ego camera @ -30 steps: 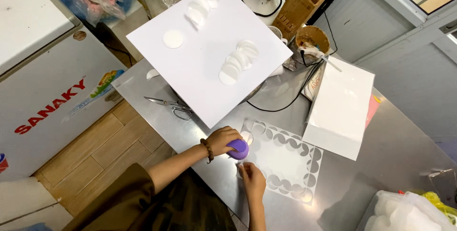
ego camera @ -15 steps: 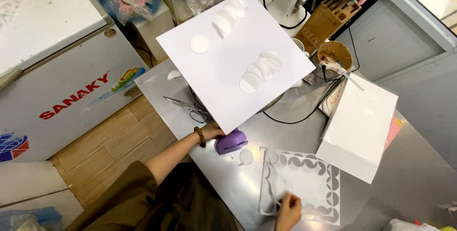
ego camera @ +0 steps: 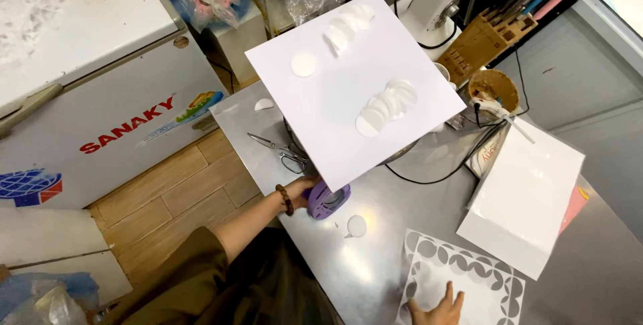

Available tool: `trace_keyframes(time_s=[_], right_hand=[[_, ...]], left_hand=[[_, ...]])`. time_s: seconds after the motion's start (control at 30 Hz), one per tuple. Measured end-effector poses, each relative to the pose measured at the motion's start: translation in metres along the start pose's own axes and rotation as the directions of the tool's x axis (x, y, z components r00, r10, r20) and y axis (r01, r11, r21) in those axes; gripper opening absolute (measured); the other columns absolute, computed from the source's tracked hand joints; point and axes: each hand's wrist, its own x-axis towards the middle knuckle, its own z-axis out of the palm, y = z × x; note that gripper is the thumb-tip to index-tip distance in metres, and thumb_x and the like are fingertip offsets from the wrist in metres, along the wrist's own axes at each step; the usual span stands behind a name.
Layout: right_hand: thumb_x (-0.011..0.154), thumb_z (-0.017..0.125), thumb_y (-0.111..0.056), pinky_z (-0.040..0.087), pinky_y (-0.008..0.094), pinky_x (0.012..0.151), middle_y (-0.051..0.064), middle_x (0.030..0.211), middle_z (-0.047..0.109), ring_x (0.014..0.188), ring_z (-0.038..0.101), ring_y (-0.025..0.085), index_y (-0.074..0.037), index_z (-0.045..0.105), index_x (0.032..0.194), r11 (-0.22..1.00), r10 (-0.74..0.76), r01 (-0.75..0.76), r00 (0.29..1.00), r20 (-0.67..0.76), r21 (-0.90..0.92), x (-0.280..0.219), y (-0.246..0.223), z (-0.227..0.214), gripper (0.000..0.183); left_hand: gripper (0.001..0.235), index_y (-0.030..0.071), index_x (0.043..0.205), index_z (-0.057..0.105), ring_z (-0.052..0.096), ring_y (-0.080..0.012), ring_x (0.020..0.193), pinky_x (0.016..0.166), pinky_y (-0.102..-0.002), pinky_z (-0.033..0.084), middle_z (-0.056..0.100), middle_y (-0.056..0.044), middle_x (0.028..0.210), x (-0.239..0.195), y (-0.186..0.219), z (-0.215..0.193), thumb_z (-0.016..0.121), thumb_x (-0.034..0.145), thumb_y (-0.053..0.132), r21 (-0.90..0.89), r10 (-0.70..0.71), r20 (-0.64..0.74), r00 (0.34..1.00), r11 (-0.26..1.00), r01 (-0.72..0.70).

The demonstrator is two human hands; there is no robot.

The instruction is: The person uses a purple hand-held paper punch to cut circles from white paper sheets, then folds and shapes the cut circles into petal forms by hand. The person arranges the shaped petals in rows on a white board, building up a decorative flower design.

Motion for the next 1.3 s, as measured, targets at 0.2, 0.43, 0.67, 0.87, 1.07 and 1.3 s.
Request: trace_keyframes(time_s=[0.2,0.43,0.67,0.87,1.07,1.3], right_hand=[[0.063,0.09,-0.023,0.038,0.051,0.112,0.031,0.154,0.04,0.143,0.038,0.042,-0.003,0.049,0.148,0.911,-0.366,0.34,0.927,0.078,0.236,-0.018,-0.11,-0.01,0.097],[0.078,0.078,-0.013,0.055,0.038,0.09,0.009,0.115,0.069,0.103,0.067,0.027,-0.013,0.069,0.124,0.882,-0.432,0.327,0.847,0.309,0.339,-0.012,-0.209,0.038,0.048],[0.066,0.091,-0.017,0.054,0.041,0.081,0.006,0.108,0.067,0.099,0.066,0.028,-0.009,0.068,0.107,0.901,-0.418,0.423,0.782,0.461,0.099,0.001,-0.238,0.052,0.048],[0.067,0.091,-0.02,0.053,0.04,0.07,0.006,0.09,0.069,0.078,0.068,0.026,-0.008,0.074,0.09,0.927,-0.356,0.361,0.758,0.547,0.103,0.01,-0.232,0.056,0.031],[0.076,0.087,-0.019,0.035,0.025,0.046,0.004,0.064,0.064,0.05,0.049,0.011,-0.001,0.069,0.086,0.804,-0.26,-0.175,0.756,0.601,0.569,0.013,-0.221,0.011,0.027],[0.088,0.075,-0.008,0.03,0.02,0.043,0.002,0.076,0.064,0.048,0.038,0.005,-0.005,0.058,0.098,0.247,-0.24,-0.304,0.901,0.362,0.92,-0.02,-0.238,-0.06,0.02]], left_hand=[[0.064,0.001,0.149,0.037,0.056,-0.0338,0.132,0.107,-0.051,0.052,0.049,-0.024,0.15,0.013,-0.024,0.012,0.056,0.098,0.034,-0.118,-0.079,0.082,0.993,0.989,0.088],[0.046,0.014,0.122,0.067,0.068,-0.0284,0.109,0.094,-0.044,0.055,0.07,-0.01,0.117,-0.084,0.017,0.103,0.069,0.09,0.047,0.87,0.157,0.394,0.906,0.254,-0.422],[0.041,0.019,0.114,0.069,0.063,-0.0209,0.111,0.091,-0.037,0.053,0.069,0.003,0.113,-0.092,-0.085,0.061,0.08,0.077,0.033,0.609,0.214,0.776,0.594,-0.503,-0.614],[0.065,0.01,0.12,0.065,0.054,-0.0296,0.124,0.099,-0.044,0.047,0.059,-0.012,0.135,-0.095,-0.023,0.084,0.083,0.069,0.046,0.675,0.163,0.721,0.673,-0.383,-0.631],[0.048,0.009,0.124,0.063,0.052,-0.0279,0.129,0.106,-0.041,0.046,0.055,-0.011,0.135,-0.017,0.0,0.027,0.077,0.086,0.034,0.943,0.358,0.294,0.886,-0.261,-0.207],[0.049,0.001,0.116,0.059,0.055,-0.0307,0.12,0.098,-0.04,0.048,0.055,-0.016,0.129,0.001,0.002,0.031,0.081,0.076,0.018,0.934,0.316,0.241,0.918,-0.331,-0.131]])
